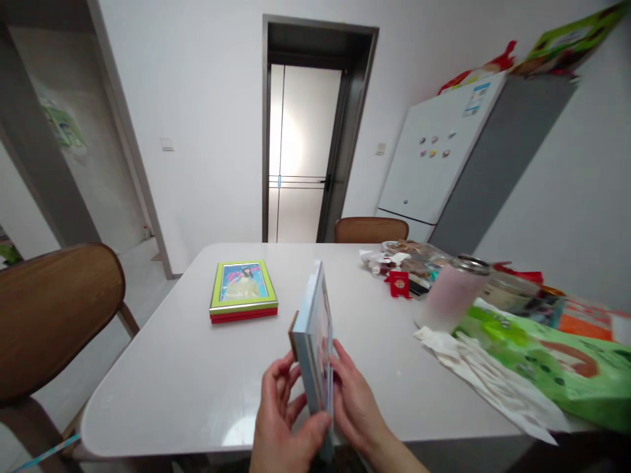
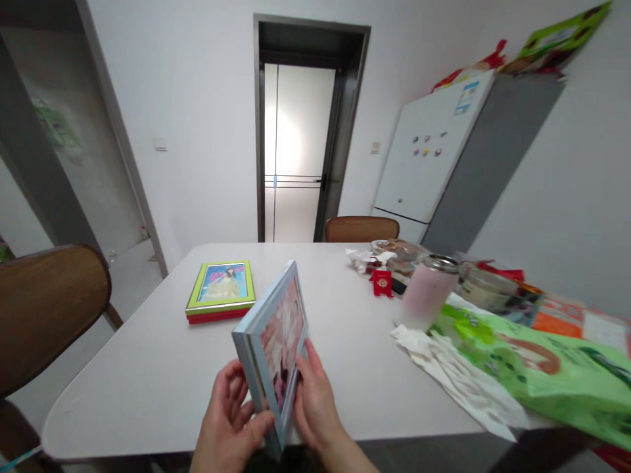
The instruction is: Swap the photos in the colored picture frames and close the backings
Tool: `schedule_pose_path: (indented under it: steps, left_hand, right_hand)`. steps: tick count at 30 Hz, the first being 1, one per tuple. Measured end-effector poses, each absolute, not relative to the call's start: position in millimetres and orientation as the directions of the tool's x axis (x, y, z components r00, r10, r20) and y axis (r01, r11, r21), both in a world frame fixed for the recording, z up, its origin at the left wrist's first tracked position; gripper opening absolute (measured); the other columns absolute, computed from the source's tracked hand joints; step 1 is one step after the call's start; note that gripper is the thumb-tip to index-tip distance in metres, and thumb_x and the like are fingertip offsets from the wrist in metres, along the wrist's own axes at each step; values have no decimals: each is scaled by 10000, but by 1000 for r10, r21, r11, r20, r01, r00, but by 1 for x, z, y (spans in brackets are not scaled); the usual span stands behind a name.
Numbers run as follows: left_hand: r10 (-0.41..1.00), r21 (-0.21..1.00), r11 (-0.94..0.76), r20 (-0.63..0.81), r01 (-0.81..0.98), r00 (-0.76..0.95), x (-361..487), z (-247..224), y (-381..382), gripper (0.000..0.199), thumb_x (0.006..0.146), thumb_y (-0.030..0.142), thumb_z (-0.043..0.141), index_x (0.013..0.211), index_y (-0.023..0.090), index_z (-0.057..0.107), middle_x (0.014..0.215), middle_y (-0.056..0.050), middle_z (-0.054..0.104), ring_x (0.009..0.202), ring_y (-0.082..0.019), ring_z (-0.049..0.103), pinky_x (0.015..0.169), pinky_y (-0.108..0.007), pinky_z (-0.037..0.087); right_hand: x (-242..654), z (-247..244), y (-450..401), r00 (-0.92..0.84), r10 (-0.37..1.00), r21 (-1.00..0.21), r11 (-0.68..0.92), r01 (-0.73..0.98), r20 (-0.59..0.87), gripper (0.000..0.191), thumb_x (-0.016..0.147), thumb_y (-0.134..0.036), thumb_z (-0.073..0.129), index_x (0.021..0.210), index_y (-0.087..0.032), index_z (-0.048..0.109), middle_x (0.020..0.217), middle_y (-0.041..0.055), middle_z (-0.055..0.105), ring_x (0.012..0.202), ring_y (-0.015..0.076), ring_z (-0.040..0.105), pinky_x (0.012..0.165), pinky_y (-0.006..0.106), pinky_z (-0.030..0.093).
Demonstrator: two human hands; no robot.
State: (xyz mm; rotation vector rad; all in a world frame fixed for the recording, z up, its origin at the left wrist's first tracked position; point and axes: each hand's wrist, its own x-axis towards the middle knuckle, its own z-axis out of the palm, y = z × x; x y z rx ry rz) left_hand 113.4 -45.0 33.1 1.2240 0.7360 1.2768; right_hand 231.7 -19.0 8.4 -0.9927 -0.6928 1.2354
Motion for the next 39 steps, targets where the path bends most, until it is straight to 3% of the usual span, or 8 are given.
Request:
schedule_pose_path:
  steps: [3, 5, 8, 12, 18, 26, 33, 39]
  left_hand:
    - [968, 940, -97, 165, -326, 187, 115, 44, -27, 671, 628, 280, 638, 1170, 187, 255, 1176, -99, 487, 1034, -218, 500, 847, -311, 425]
    - [961, 958, -72, 141, -276, 236, 120, 40, -15, 650, 629, 235, 629, 1172, 155, 280, 1149, -99, 514, 999, -212, 523, 848, -301, 421]
    - [933, 979, -50, 116, -198, 340, 139, 20, -5, 630, 619, 162, 605, 1170, 140, 301, 1149, -97, 522, 978, -199, 532, 804, -275, 441]
    - [914, 980, -183, 138, 83, 380, 166, 5, -3, 554, 622, 114, 578, 1132, 171, 373, 1075, -50, 579, 923, -179, 549, 812, -265, 420]
    - [899, 823, -360, 181, 438, 398, 179, 12, -1, 474, 609, 142, 583, 1069, 180, 476, 1072, -67, 560, 987, -240, 487, 873, -329, 344]
    - [934, 880, -278, 153, 386, 324, 146, -3, 13, 523, 602, 182, 601, 1110, 129, 489, 1199, -117, 492, 1121, -245, 410, 969, -338, 257]
    - [997, 973, -66, 72, 219, -18, 64, -3, 60, 452, 651, 269, 606, 1060, 105, 501, 1163, -166, 512, 1086, -267, 458, 937, -383, 294]
    - [985, 996, 51, -63, -76, -159, 38, -1, 68, 380, 616, 270, 674, 942, 124, 544, 1049, -149, 585, 1003, -227, 530, 871, -330, 381]
  right_hand:
    - [276, 14, -9, 354, 923, -934, -14, -357, -149, 698, 703, -328, 506, 1304, -189, 179, 808, 21, 667, 664, 186, 630, 617, 305, 500]
    - [311, 15, 1, 402, 901, -981, -108, -159, -164, 704, 713, -319, 477, 1314, -137, 160, 758, 38, 669, 623, 193, 630, 592, 307, 499]
    - [358, 15, 18, 466, 883, -958, -176, 225, -53, 621, 701, -285, 469, 1266, -93, 299, 759, 46, 671, 611, 176, 623, 560, 275, 483]
    - [396, 14, 34, 463, 886, -900, -193, 391, 11, 491, 647, -213, 501, 1124, -98, 500, 788, 42, 676, 640, 160, 614, 580, 240, 465]
    - [416, 3, 45, 444, 889, -758, -213, 617, 112, 357, 635, -195, 478, 964, -166, 615, 822, 22, 676, 733, 181, 612, 657, 260, 448]
    - [394, 8, 52, 397, 884, -508, -232, 830, 245, 341, 652, -174, 462, 952, -120, 617, 911, 130, 640, 868, 251, 569, 790, 361, 393]
    - [247, 26, 93, -84, 925, -395, 239, 887, 372, 344, 733, -244, 458, 1059, -169, 540, 1087, 60, 570, 1010, 164, 487, 882, 293, 340]
    - [159, 33, 128, -264, 878, -301, 397, 867, 398, 405, 648, -182, 561, 1048, -149, 509, 1142, 124, 503, 1050, 240, 424, 858, 385, 311]
